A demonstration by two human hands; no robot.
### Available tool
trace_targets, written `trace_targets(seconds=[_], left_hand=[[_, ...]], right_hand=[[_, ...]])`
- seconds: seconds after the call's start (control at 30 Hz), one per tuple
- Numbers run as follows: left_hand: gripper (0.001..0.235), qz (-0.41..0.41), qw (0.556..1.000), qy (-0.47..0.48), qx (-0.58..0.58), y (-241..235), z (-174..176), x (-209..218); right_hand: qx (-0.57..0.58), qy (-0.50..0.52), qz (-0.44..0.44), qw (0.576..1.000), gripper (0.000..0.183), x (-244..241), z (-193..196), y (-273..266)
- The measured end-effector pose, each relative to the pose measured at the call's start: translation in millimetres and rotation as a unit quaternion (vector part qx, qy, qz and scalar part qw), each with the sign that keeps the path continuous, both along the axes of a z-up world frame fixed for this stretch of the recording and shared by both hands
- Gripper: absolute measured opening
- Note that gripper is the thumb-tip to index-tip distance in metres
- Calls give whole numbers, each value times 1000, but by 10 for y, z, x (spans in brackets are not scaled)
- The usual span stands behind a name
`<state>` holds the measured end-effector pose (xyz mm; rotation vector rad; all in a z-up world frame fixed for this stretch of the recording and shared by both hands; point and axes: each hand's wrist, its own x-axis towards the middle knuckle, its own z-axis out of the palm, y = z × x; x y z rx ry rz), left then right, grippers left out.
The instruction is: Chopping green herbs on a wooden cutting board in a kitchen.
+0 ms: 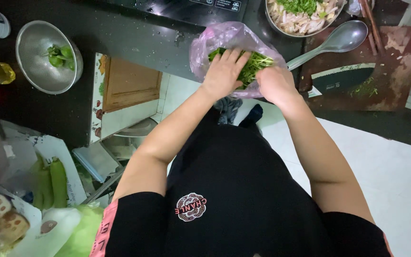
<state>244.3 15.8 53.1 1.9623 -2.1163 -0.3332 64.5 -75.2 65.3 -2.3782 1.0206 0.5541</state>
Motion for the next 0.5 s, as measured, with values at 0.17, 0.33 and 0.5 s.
trace_targets(seconds=[0.17,0.33,0.5], left_hand=[[52,-56,997,-43,35,79,-459,54],[32,-96,993,-44,48,282,-356,259],[18,-127,984,-64,105,391,-456,453]], right_hand=[[-129,-275,-49,952,23,60,-39,-51],[20,-191,2,981,25,315,-126,-103],[-85,-36,94,991,53,212,-888,-314]])
